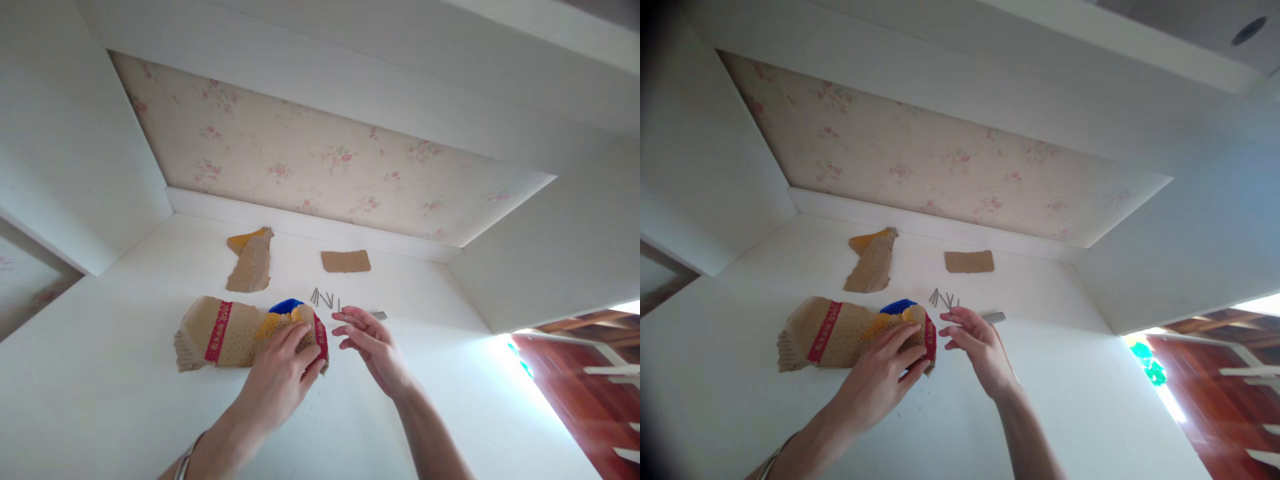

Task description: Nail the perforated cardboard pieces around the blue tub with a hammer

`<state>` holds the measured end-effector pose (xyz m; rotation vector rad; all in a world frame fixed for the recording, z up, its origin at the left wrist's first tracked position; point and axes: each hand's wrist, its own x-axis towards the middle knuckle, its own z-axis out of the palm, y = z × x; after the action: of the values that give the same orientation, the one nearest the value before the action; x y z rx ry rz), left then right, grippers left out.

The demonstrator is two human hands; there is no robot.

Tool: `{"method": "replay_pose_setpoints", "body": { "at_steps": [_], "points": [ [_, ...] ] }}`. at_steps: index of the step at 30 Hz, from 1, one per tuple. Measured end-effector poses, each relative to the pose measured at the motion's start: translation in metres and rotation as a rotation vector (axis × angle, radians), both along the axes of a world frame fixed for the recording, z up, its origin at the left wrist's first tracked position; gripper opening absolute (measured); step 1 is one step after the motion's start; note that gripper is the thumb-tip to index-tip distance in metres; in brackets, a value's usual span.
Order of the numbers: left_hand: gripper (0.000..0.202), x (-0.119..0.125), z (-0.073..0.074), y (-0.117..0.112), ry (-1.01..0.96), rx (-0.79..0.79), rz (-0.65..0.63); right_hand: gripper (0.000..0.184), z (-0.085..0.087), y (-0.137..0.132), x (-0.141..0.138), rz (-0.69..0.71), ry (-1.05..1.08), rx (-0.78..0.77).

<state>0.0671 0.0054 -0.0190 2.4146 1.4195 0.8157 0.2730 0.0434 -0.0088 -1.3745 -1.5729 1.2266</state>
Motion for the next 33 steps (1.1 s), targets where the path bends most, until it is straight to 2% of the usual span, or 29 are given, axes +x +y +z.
{"method": "replay_pose_setpoints", "body": {
  "at_steps": [3, 8, 21, 33],
  "points": [
    [0.018, 0.001, -0.005, -0.003, 0.017, 0.071, 0.001, 0.030, -0.003, -0.019, -0.013, -0.075, 0.085, 0.018],
    [0.021, 0.001, -0.007, -0.003, 0.032, 0.123, 0.006, 0.027, -0.013, -0.021, -0.030, -0.191, 0.013, 0.135],
    [0.022, 0.002, -0.006, -0.001, 0.017, 0.083, 0.018, 0.027, -0.015, -0.024, -0.040, -0.046, -0.182, 0.308],
    [0.019, 0.001, -0.007, -0.003, -0.023, 0.076, 0.016, 0.026, -0.008, -0.026, -0.039, 0.008, -0.244, 0.346]
  ]
}}
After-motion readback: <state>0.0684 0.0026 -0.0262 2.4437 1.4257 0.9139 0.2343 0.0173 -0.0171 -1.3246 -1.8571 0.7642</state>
